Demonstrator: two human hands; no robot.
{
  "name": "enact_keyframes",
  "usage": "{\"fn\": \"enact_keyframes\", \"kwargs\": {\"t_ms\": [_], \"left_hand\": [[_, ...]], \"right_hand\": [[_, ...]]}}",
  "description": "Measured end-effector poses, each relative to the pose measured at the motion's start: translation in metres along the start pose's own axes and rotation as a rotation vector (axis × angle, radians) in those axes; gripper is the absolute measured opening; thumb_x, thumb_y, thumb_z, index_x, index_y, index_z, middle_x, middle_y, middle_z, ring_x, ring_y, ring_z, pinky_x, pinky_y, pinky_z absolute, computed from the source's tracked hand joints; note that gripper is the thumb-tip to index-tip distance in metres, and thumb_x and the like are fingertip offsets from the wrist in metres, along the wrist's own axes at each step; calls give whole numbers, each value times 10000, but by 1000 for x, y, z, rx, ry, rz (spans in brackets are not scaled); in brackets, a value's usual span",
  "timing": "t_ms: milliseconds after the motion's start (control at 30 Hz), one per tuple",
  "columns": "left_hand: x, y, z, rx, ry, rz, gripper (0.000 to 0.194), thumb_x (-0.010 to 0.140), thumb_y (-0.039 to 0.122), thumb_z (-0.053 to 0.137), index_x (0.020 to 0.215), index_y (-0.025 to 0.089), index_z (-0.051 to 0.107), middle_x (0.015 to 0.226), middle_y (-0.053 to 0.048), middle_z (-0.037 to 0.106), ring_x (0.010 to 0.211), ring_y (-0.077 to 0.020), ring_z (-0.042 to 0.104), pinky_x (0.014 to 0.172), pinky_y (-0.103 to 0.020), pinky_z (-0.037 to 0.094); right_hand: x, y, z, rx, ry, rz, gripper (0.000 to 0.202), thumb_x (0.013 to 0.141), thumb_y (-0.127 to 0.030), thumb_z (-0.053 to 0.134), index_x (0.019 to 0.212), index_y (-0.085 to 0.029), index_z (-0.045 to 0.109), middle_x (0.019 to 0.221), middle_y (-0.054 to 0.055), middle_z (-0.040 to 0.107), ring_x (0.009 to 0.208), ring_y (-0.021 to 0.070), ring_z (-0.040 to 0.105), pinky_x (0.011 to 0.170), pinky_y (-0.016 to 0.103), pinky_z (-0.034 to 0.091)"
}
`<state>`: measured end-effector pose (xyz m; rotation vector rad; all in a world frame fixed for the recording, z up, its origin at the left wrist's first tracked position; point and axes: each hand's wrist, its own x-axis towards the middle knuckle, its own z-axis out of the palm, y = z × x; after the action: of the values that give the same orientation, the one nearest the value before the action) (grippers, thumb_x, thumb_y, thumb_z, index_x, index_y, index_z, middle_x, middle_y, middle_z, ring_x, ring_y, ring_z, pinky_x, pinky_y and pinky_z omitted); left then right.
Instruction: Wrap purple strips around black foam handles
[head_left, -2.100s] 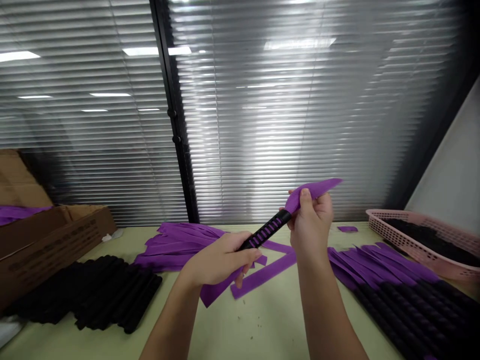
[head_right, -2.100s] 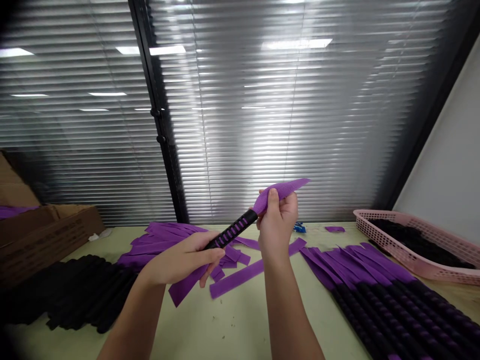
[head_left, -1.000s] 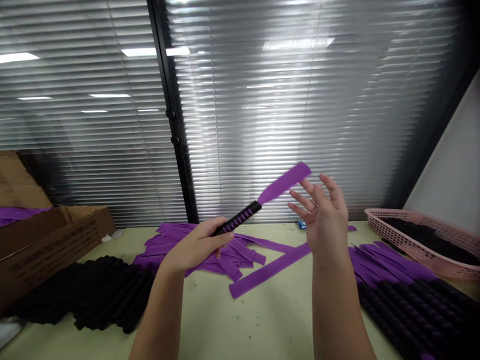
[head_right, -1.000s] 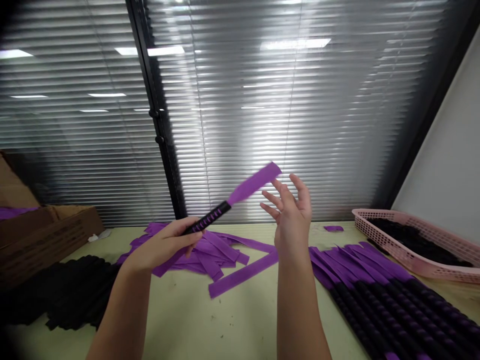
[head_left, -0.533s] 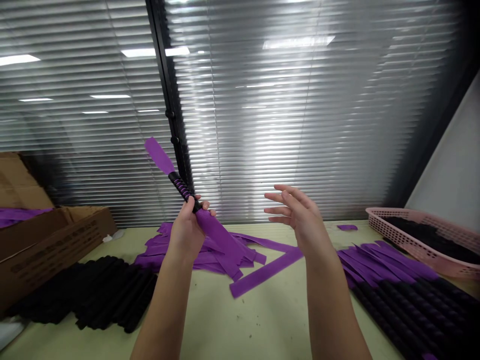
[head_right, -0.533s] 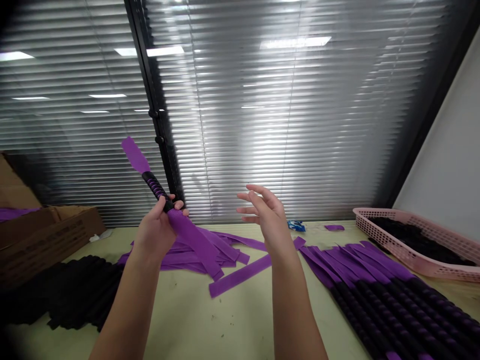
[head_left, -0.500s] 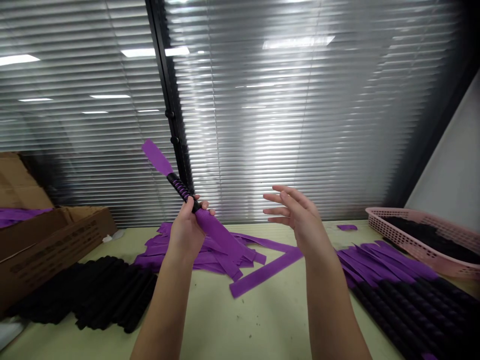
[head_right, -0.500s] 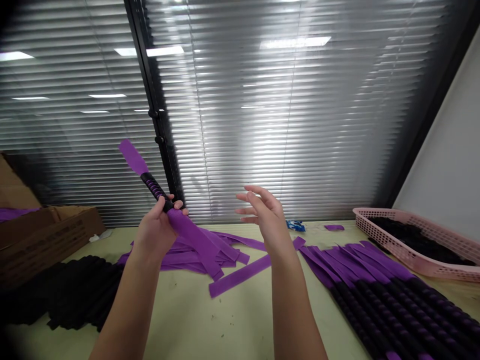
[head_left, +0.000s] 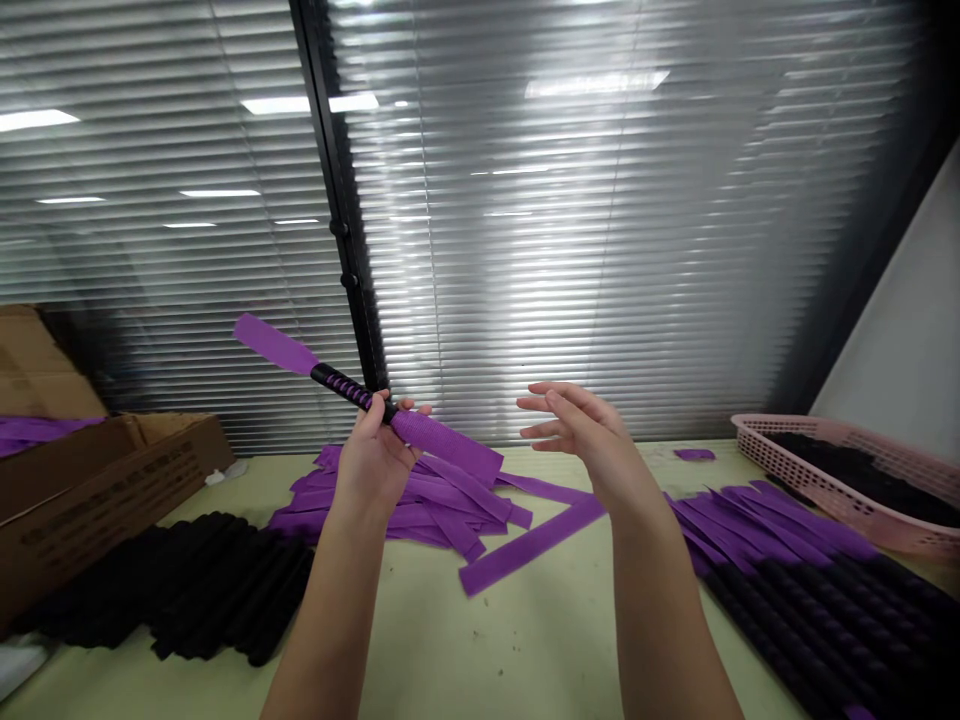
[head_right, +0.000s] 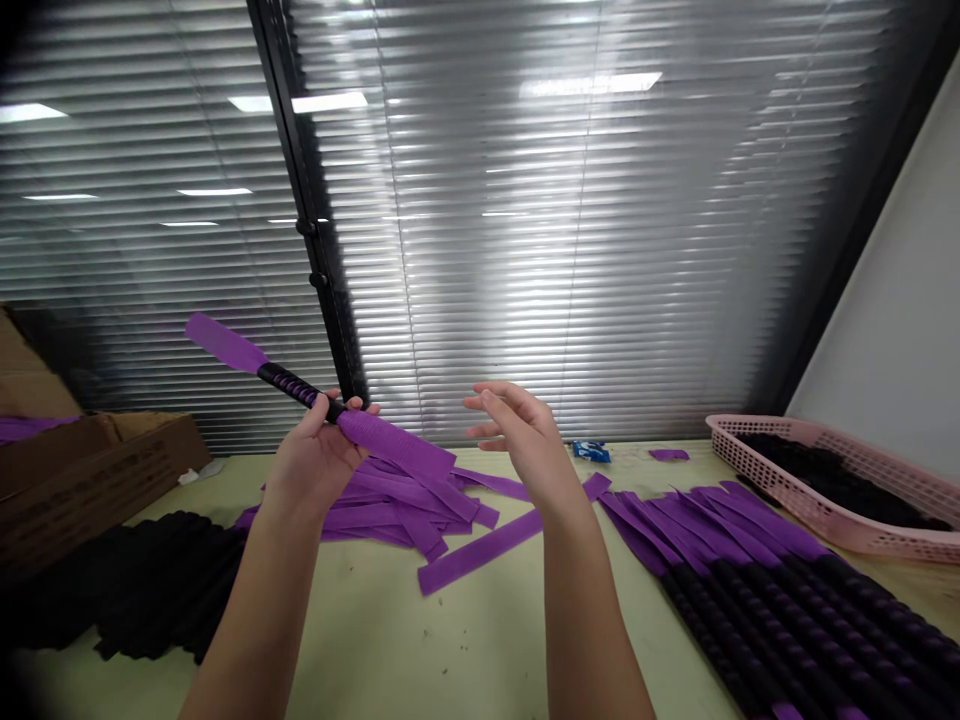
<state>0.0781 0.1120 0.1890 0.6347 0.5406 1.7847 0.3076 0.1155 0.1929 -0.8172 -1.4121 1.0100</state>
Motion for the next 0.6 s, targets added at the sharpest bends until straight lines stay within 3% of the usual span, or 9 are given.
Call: {"fn": "enact_keyframes", "kwargs": {"t_ms": [200,367,600], "left_hand": [[0,2,2,-12,14,-19,167,997,264,364,947,210,514,851,-43,633,866,-229,697,694,-365,572],[-2,3,3,-38,23,-38,182,1000,272,362,934,207,519,842,-42,639,868,-227,701,707,-377,576],[-3,5,4,-44,22,-30,169,1002,266,358,948,208,507,829,-41,645,877,-221,702,714,-375,582]], "right_hand": [[0,2,-2,-41,-21,19,349,860,-545,594,1080,-282,659,1150,51,674,832,200,694,741,333,564],[0,4,-2,-167,-124,77,361,869,-554,567,1076,-270,654,1137,48,673,913,210,670,796,346,535],[0,8,-1,-368,-248,52,298,882,-491,550,884,-216,667,892,33,690,853,196,646,799,346,510]]}}
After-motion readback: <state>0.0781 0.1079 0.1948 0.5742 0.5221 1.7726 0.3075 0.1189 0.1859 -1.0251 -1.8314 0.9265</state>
